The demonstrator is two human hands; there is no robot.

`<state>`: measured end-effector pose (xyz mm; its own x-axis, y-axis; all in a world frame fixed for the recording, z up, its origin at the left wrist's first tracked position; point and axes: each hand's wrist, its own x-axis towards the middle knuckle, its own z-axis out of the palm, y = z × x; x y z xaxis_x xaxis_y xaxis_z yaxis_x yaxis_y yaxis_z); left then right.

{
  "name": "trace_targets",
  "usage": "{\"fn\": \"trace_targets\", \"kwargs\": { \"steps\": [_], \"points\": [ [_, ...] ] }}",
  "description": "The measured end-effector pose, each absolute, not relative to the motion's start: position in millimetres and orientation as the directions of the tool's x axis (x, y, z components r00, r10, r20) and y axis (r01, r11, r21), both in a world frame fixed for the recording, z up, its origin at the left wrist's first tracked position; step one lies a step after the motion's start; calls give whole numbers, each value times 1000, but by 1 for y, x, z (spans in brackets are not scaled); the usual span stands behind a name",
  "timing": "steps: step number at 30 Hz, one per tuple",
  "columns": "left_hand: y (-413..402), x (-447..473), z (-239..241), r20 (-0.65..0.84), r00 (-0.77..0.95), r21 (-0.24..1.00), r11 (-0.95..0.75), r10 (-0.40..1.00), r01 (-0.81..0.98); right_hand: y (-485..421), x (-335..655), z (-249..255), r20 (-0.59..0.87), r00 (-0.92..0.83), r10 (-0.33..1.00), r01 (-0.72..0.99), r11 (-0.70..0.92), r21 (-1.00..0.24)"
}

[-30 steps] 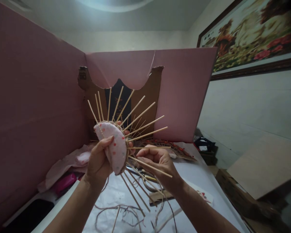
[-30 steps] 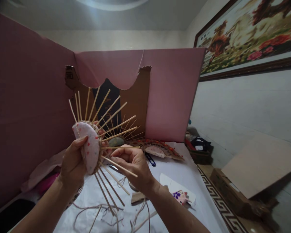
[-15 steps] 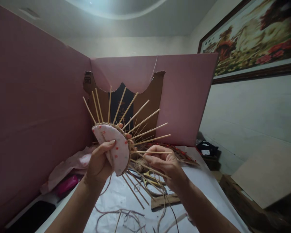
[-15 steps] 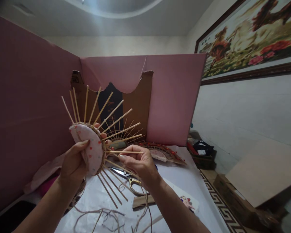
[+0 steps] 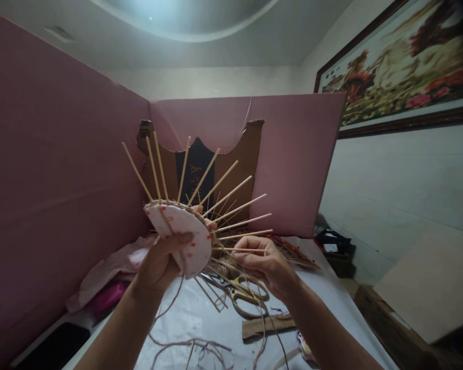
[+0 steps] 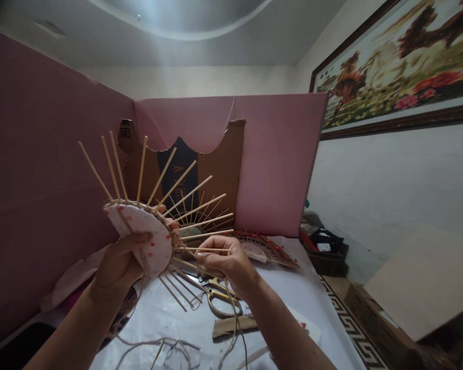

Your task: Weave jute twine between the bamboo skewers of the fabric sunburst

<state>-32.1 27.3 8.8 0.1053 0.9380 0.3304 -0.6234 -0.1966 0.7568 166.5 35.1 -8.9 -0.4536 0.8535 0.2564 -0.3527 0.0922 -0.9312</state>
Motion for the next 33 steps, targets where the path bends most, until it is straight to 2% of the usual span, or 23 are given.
{"fn": "trace_targets", "kwargs": {
  "steps": [9,15,22,27,33],
  "points": [
    [24,-34,10,314,125,786,-183,941,-591,39,168,-11,255,-454,854,-324,108,-940],
    [25,-34,9,276,52,792,-196,960,-578,41,168,-12,260,-454,852,-316,119,-941],
    [25,-34,9,290,102,792,-179,951,-583,42,169,-12,267,-466,844,-300,133,-945],
    [24,-35,8,321,119,794,-198,940,-575,41,169,-11,286,-469,836,-305,150,-940],
    [24,-37,8,439,226,790,-254,869,-559,45,169,-15,304,-446,842,-310,173,-935]
  ]
}}
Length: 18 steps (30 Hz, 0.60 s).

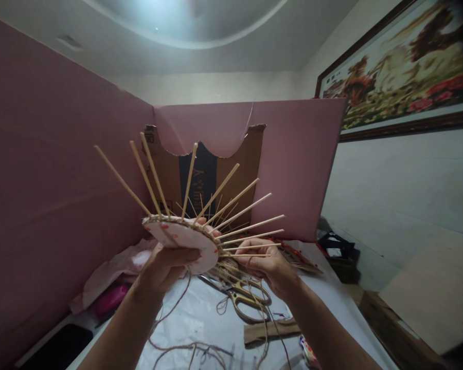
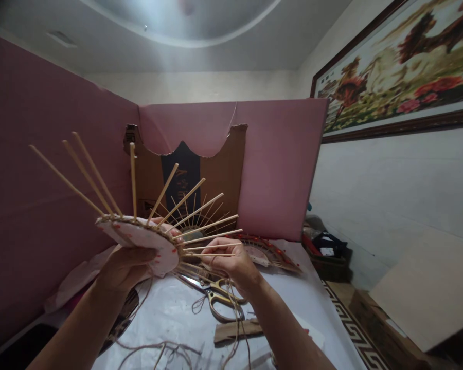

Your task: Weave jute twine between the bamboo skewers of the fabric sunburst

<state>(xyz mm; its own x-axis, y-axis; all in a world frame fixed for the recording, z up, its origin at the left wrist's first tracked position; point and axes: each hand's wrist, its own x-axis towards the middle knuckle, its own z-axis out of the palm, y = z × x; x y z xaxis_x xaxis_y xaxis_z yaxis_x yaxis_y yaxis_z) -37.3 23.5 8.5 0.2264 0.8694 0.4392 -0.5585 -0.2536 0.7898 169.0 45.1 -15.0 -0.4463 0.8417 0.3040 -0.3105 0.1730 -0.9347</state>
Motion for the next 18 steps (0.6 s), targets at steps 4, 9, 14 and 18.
{"fn": "trace_targets", "kwargs": {
  "steps": [4,9,14,18],
  "points": [
    [20,-36,14,504,312,826,-344,806,-445,48,173,-17,415,-329,849,-287,328,-900],
    [22,-37,20,721,272,691,-638,637,-340,48,183,-17,623,-134,770,-90,617,-782],
    [32,-44,33,670,455,728,-640,587,-246,50,189,-19,786,-16,618,56,786,-616],
    [27,-43,40,693,414,704,-680,591,-207,50,190,-19,847,59,528,137,836,-531]
  ]
}}
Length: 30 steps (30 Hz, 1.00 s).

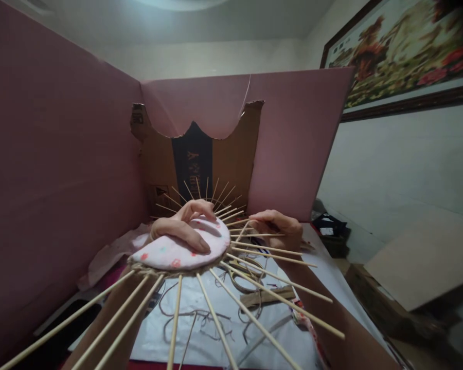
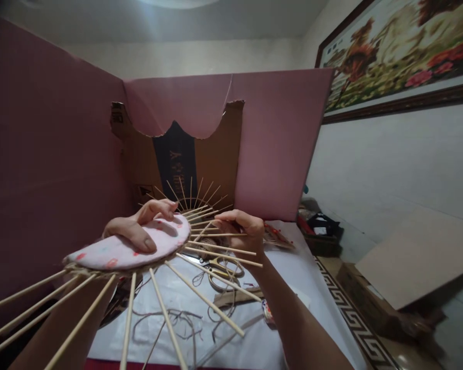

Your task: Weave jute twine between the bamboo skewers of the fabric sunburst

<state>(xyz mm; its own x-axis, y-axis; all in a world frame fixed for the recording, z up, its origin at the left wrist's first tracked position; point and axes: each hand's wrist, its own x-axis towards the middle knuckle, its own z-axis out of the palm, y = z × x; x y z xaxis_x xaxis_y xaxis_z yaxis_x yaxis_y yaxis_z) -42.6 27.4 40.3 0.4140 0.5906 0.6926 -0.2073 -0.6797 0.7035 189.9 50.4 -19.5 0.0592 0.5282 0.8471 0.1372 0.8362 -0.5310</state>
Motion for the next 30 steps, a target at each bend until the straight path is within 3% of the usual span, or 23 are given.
{"fn": "trace_targets", "kwargs": {
  "steps": [10,22,30],
  "points": [
    [16,-33,39,761,384,609,-780,523,-145,40,193,-10,919,82,385,180,901,-393],
    [21,-38,29,701,237,708,-615,673,-348,38,194,-7,934,57,354,201,912,-358],
    [17,-35,36,679,235,732,-617,696,-289,39,194,-8,949,64,310,212,925,-316]
  ]
}}
